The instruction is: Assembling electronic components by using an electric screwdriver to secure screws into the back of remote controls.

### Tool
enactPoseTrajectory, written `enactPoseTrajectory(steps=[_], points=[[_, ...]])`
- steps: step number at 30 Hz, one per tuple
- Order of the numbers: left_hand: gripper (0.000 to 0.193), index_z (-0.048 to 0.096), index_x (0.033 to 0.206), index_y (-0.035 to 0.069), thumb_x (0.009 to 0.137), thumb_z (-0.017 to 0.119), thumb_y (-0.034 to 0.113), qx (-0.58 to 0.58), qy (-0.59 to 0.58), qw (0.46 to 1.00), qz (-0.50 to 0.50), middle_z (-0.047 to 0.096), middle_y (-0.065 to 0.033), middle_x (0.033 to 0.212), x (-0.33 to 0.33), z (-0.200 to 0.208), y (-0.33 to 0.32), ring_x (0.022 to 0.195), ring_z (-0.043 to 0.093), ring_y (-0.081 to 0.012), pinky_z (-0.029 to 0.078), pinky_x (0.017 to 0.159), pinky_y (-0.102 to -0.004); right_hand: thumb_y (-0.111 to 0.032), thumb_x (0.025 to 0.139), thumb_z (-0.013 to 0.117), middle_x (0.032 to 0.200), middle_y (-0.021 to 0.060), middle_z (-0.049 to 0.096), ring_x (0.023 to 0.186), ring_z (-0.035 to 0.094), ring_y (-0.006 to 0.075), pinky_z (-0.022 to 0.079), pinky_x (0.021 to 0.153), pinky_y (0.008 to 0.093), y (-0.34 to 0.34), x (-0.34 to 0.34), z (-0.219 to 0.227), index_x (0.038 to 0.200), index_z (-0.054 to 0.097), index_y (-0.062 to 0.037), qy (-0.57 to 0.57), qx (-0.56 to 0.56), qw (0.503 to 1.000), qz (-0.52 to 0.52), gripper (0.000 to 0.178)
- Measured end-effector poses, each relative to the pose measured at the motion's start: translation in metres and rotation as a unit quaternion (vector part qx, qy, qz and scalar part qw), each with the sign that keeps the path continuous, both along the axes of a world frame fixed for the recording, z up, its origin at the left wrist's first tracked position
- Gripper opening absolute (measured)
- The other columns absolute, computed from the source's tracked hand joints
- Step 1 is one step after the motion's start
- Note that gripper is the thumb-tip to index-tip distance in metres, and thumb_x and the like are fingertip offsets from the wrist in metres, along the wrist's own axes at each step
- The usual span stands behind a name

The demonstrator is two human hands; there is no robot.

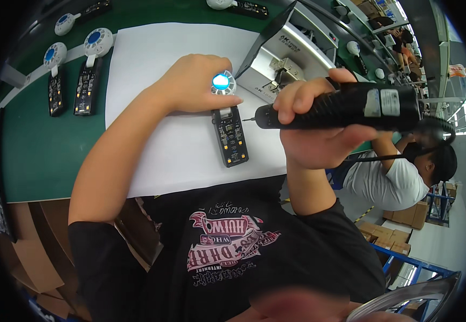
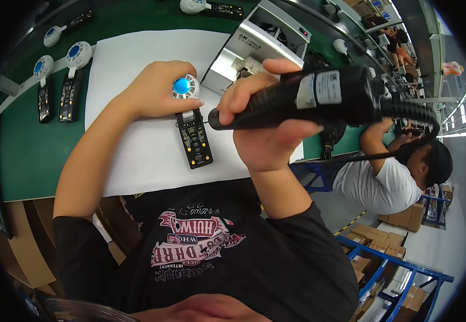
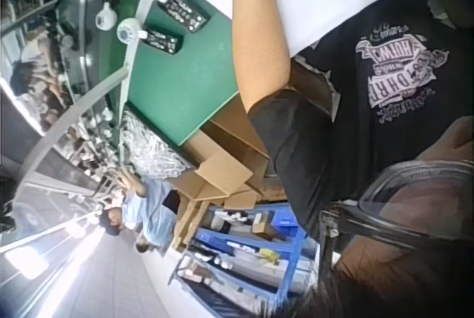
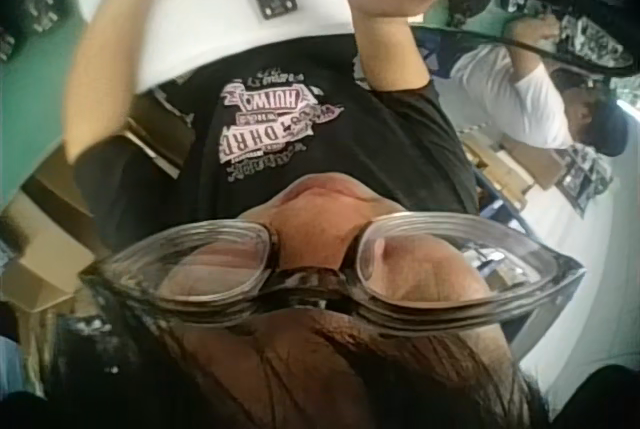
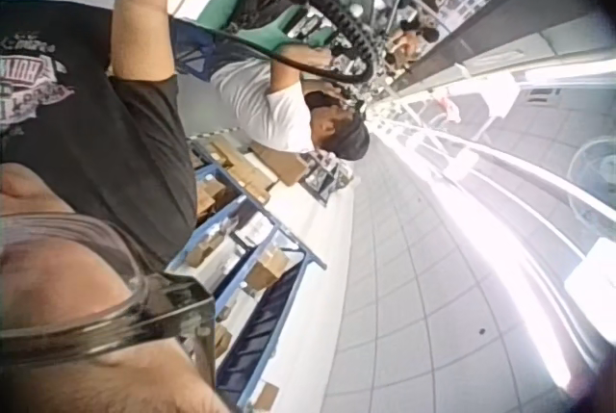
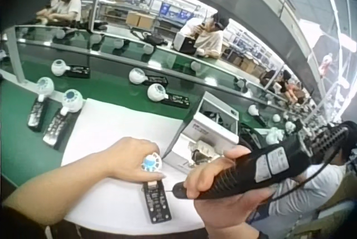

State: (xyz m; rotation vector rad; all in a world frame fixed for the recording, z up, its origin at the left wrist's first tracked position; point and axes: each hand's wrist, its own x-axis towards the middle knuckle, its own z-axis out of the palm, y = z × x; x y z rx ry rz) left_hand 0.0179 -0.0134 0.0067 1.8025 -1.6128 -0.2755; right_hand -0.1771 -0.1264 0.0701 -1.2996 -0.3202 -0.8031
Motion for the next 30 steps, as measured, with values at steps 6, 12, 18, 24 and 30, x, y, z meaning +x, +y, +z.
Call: enactPoseTrajectory(steps=[6, 12, 18, 24, 30], points=[[0.054, 0.068, 0.095, 0.004, 0.075, 0.079, 0.052, -0.015, 0.007, 1.0, 0.002, 0.071, -0.0184, 0.092, -0.001, -0.005, 0.0, 0.09, 0.068, -0.0379, 0.053, 0.079, -0.0435, -0.082, 0.09, 0.041, 0.09, 0.0114, 0.062, 0.07, 0.059, 0.0234, 0.048, 0.069, 0.0412, 0.005, 0.001, -0.013, 0.148, 0.037, -0.0074, -0.025, -0.029, 0.999, 0.01, 0.094], [0.047, 0.068, 0.1, 0.003, 0.075, 0.081, 0.041, -0.024, -0.001, 1.0, 0.002, 0.071, -0.0152, 0.092, -0.001, -0.009, -0.001, 0.084, 0.068, -0.0342, 0.054, 0.075, -0.0395, -0.083, 0.089, 0.042, 0.09, 0.0106, 0.062, 0.07, 0.059, 0.0239, 0.048, 0.069, 0.0417, 0.008, -0.001, -0.016, 0.148, 0.037, -0.0073, -0.021, -0.041, 0.999, -0.011, 0.096], [0.048, 0.068, 0.099, 0.003, 0.075, 0.081, 0.042, -0.031, -0.004, 1.0, 0.003, 0.071, -0.0161, 0.091, 0.001, -0.011, -0.001, 0.083, 0.068, -0.0346, 0.054, 0.074, -0.0402, -0.083, 0.088, 0.043, 0.091, 0.0106, 0.062, 0.07, 0.059, 0.024, 0.047, 0.069, 0.0414, 0.009, -0.001, -0.019, 0.147, 0.039, -0.008, -0.023, -0.032, 0.999, 0.001, 0.095], [0.056, 0.069, 0.097, 0.002, 0.076, 0.077, 0.052, -0.014, 0.002, 1.0, 0.005, 0.071, -0.0199, 0.091, 0.002, -0.01, -0.002, 0.089, 0.069, -0.039, 0.055, 0.079, -0.0432, -0.085, 0.088, 0.042, 0.093, 0.0107, 0.062, 0.072, 0.059, 0.0234, 0.047, 0.071, 0.0408, 0.005, 0.002, -0.021, 0.145, 0.041, -0.0088, -0.029, -0.05, 0.998, 0.032, 0.095], [0.055, 0.069, 0.097, 0.0, 0.076, 0.078, 0.05, -0.021, 0.017, 1.0, 0.0, 0.072, -0.0211, 0.091, 0.001, -0.01, -0.002, 0.089, 0.07, -0.0393, 0.056, 0.079, -0.043, -0.089, 0.078, 0.047, 0.085, 0.0107, 0.061, 0.068, 0.059, 0.0231, 0.049, 0.065, 0.0377, 0.004, 0.007, -0.02, 0.136, 0.042, -0.0093, -0.018, -0.006, 1.0, 0.01, 0.099]])
